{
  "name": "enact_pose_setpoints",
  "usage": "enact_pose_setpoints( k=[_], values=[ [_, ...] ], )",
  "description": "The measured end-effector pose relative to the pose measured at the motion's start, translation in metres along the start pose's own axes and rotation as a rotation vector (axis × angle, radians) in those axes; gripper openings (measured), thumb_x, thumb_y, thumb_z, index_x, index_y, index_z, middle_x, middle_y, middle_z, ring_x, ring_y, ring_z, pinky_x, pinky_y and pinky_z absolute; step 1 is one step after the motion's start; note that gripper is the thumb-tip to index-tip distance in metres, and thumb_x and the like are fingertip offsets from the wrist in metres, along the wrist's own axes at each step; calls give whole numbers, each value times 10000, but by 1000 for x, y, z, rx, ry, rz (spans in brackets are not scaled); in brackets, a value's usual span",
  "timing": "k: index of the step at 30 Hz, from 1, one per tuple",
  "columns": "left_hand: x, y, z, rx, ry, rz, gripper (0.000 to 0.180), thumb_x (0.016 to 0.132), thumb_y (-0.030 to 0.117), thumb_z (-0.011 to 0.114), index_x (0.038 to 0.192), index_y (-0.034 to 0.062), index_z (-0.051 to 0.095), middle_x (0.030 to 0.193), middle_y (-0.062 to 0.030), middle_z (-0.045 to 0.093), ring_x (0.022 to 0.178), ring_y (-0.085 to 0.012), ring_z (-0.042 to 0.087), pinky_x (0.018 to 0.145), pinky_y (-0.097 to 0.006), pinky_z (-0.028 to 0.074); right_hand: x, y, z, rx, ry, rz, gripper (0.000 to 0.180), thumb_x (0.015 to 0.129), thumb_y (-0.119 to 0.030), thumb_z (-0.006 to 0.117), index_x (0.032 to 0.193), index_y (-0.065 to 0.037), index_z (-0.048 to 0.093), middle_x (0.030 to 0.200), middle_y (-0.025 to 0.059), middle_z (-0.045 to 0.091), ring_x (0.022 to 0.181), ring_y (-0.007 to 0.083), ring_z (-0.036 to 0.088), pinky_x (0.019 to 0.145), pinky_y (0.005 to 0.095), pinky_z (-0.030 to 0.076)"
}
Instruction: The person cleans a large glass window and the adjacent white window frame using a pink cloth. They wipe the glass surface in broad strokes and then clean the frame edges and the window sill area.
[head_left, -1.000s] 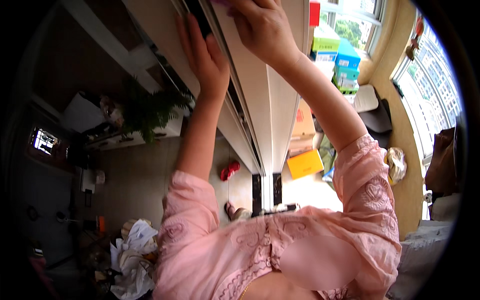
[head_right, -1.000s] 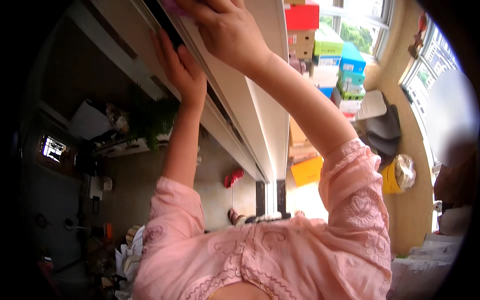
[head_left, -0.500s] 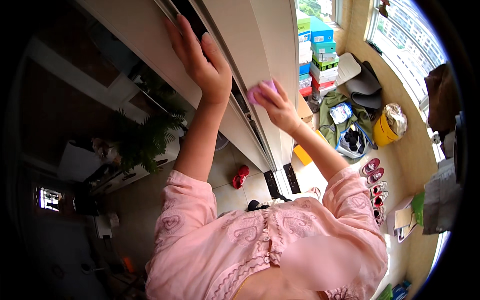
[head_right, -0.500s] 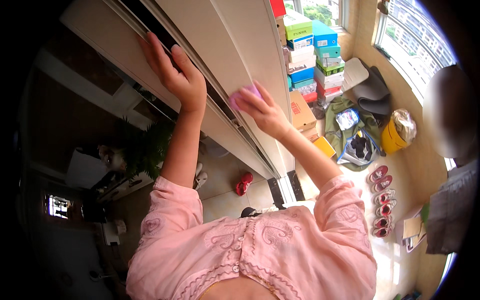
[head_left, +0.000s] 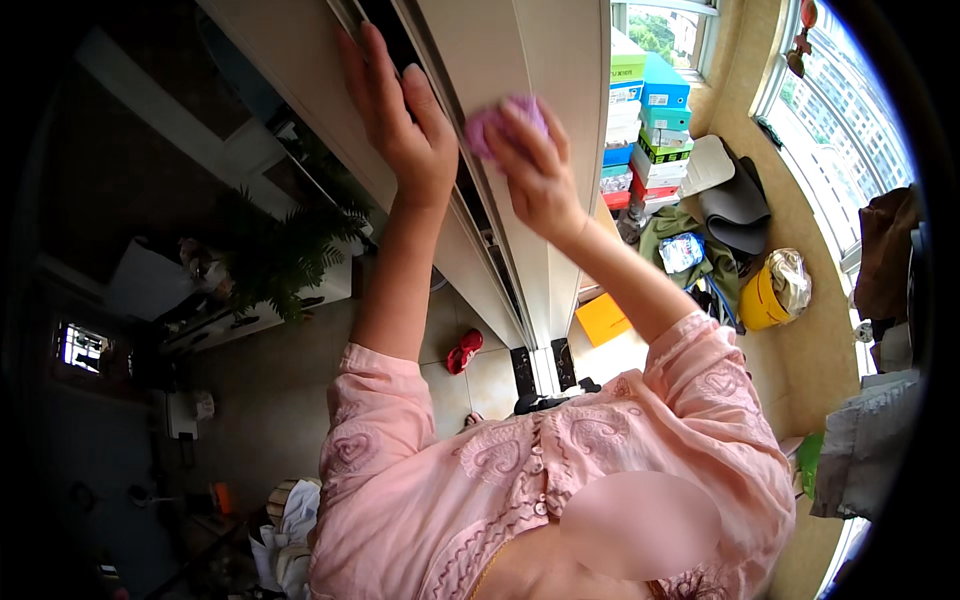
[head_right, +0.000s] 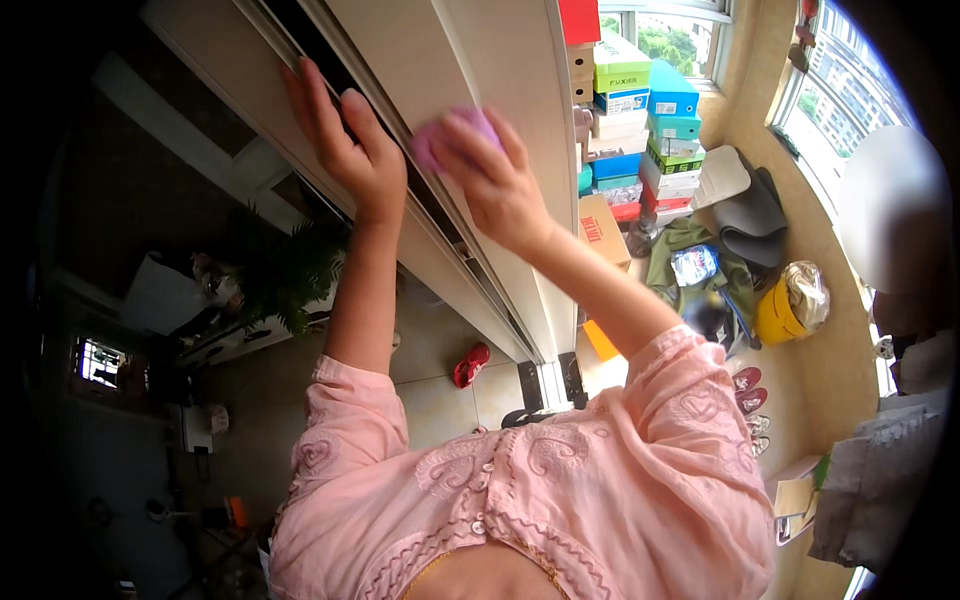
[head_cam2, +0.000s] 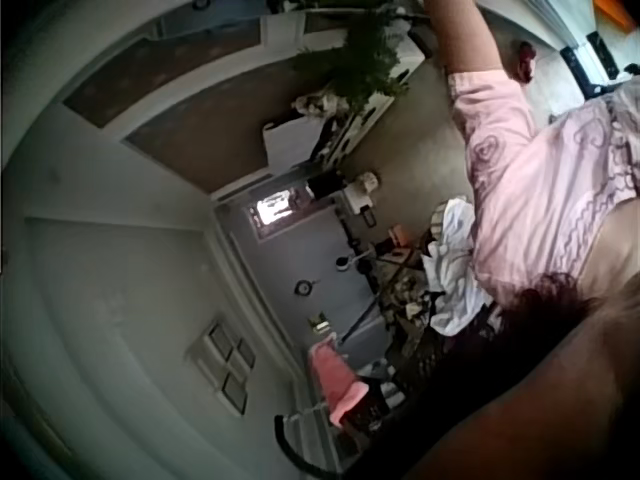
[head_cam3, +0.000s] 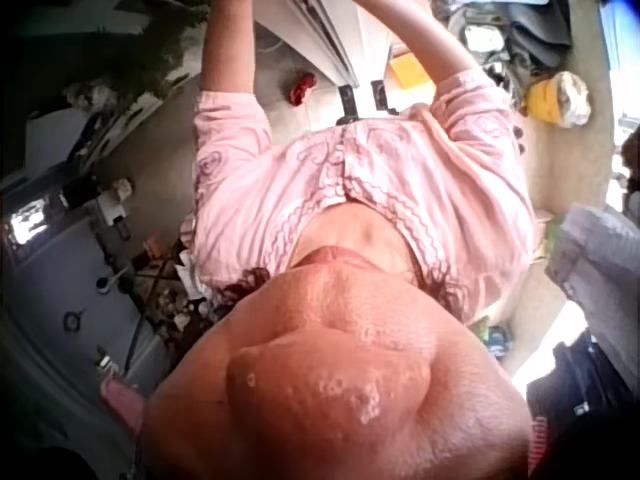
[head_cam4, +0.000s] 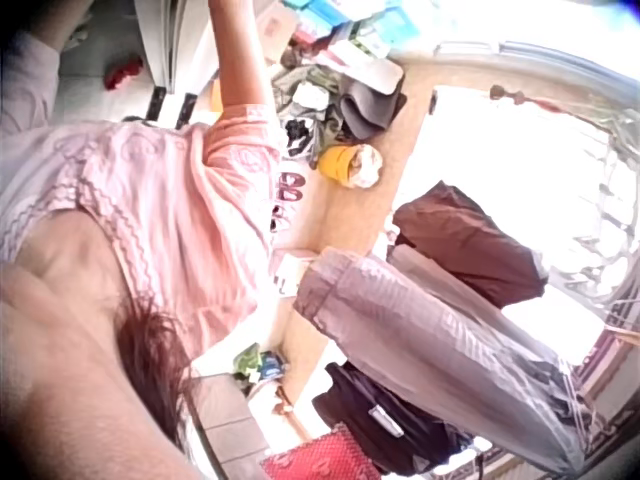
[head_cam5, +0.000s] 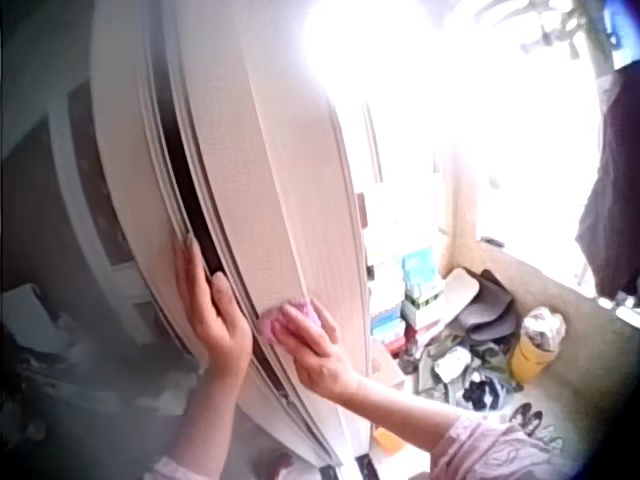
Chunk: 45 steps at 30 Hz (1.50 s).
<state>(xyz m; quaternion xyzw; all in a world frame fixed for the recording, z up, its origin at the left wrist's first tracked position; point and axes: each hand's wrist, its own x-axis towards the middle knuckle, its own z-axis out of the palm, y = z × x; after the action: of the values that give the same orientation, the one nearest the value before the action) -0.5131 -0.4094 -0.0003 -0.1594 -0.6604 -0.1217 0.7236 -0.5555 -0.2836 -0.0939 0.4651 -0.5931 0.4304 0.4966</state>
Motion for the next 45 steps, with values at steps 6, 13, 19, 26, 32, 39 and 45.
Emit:
enact_pose_setpoints(
  k=[6, 13, 19, 26, 32, 39, 45],
  values=[
    [0, -6, 0, 32, 6, 43, 426, 959, 80, 436, 1360, -52, 379, 1405, -294, 337, 1296, -424, 361, 1042, -453, 322, -153, 6, -14, -22, -410, 11, 515, 715, 36, 561, 1188, -158, 621, 1364, 23, 438, 1278, 378, 373, 1022, 408, 431],
    [1, -6, 0, 89, -12, 49, 425, 958, 88, 436, 1354, -59, 380, 1394, -306, 346, 1296, -439, 352, 1047, -472, 306, -67, 15, -10, 23, -275, -49, 545, 728, 20, 557, 1229, -192, 591, 1370, 18, 429, 1292, 369, 369, 1031, 402, 430],
    [2, 1, -8, 142, -100, -1, 455, 961, 86, 409, 1389, -46, 324, 1444, -305, 251, 1346, -439, 261, 1078, -483, 244, 49, 1, -6, 112, 28, -15, 500, 737, -1, 573, 1205, -171, 610, 1385, 28, 426, 1271, 342, 402, 974, 392, 457],
    [6, 10, -4, 353, -193, 97, 522, 939, 126, 398, 1426, -16, 275, 1497, -257, 170, 1376, -469, 141, 1099, -521, 173, -52, -1, 5, 35, -77, 49, 503, 735, -10, 554, 1213, -158, 604, 1371, 20, 434, 1246, 350, 431, 1001, 384, 435],
    [-1, 7, -5, 439, -239, 100, 487, 948, 145, 366, 1414, 9, 327, 1508, -193, 208, 1360, -496, 152, 1093, -545, 174, -140, 8, -11, 83, -434, 22, 531, 759, -15, 512, 1265, -168, 564, 1399, 20, 402, 1312, 365, 350, 1045, 391, 405],
    [-4, 9, -6, 434, -242, 54, 474, 976, 214, 350, 1417, 41, 337, 1505, -187, 218, 1358, -500, 152, 1091, -550, 176, 27, 6, -9, 136, -148, 10, 544, 789, -17, 500, 1308, -176, 523, 1436, 26, 367, 1311, 343, 361, 1021, 389, 423],
    [-2, 12, -6, 412, -234, 74, 478, 981, 219, 361, 1416, 25, 326, 1498, -208, 216, 1371, -459, 163, 1102, -554, 146, 39, -6, 4, 134, 92, 81, 512, 760, -20, 549, 1255, -152, 574, 1403, 51, 414, 1283, 334, 397, 996, 394, 432]
  ],
)
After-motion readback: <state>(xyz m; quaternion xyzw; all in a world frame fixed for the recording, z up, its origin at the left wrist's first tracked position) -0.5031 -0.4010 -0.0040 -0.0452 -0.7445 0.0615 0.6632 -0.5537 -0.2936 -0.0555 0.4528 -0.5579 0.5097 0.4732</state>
